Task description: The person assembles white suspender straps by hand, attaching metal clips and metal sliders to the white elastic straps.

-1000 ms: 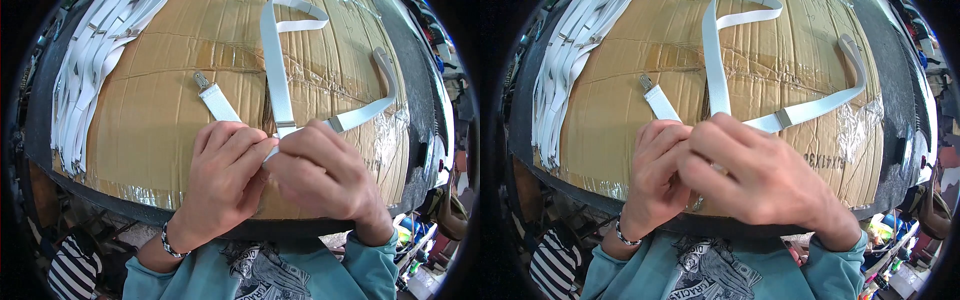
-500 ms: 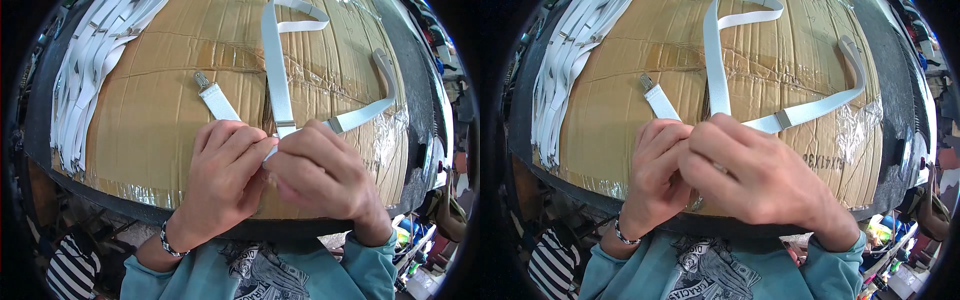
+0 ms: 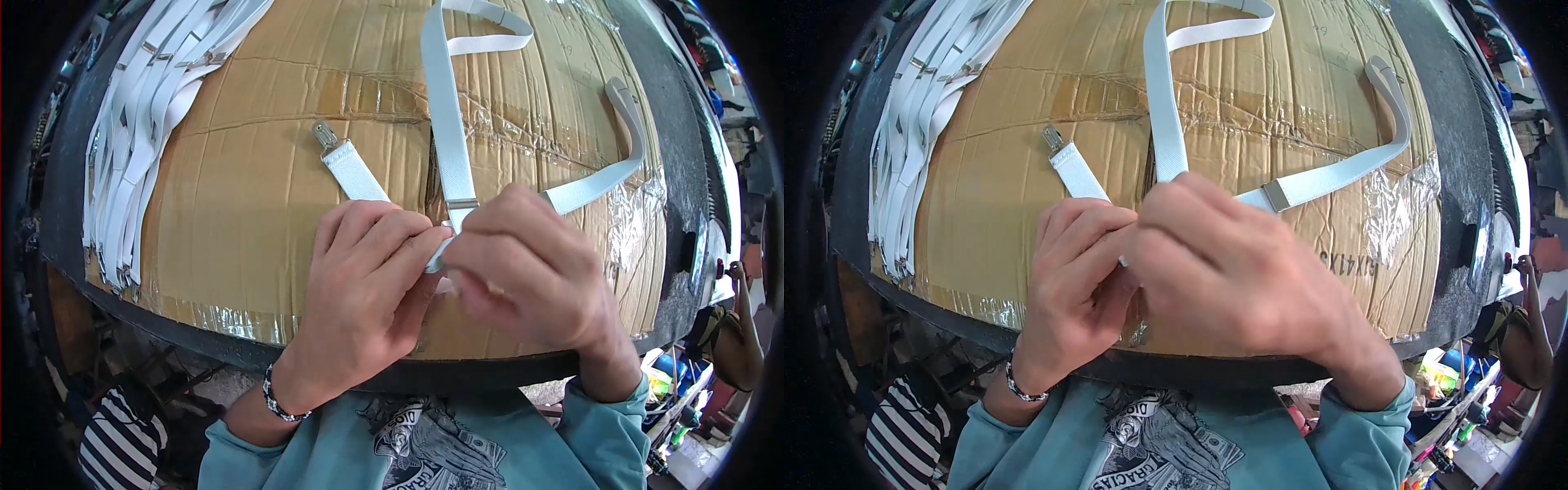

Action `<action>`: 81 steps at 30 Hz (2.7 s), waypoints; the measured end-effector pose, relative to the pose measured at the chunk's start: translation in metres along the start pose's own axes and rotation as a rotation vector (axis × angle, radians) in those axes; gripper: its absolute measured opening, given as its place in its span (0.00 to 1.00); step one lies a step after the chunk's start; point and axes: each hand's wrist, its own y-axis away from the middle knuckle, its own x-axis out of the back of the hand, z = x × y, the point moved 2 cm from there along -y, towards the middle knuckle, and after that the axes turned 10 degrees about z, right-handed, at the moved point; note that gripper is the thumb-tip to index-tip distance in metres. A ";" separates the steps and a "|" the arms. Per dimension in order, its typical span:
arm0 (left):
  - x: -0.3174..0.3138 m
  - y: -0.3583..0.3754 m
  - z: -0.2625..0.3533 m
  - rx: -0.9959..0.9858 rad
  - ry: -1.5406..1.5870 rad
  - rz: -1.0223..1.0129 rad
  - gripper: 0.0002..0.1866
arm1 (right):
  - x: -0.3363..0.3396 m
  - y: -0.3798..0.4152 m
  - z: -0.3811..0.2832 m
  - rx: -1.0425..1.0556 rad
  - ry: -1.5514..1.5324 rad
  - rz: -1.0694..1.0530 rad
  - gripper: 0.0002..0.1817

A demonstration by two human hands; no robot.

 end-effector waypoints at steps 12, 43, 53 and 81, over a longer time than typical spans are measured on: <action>-0.004 0.000 0.000 -0.006 0.003 0.016 0.20 | 0.003 0.001 0.002 -0.011 -0.011 0.035 0.16; -0.005 0.001 0.000 0.004 0.004 0.024 0.21 | 0.006 0.006 0.014 -0.117 -0.086 0.044 0.15; -0.001 0.001 0.000 -0.006 0.035 0.013 0.21 | 0.005 0.003 -0.002 -0.052 -0.117 0.053 0.14; -0.005 0.003 0.003 -0.039 -0.041 0.013 0.22 | 0.013 0.007 0.005 -0.069 -0.019 0.056 0.14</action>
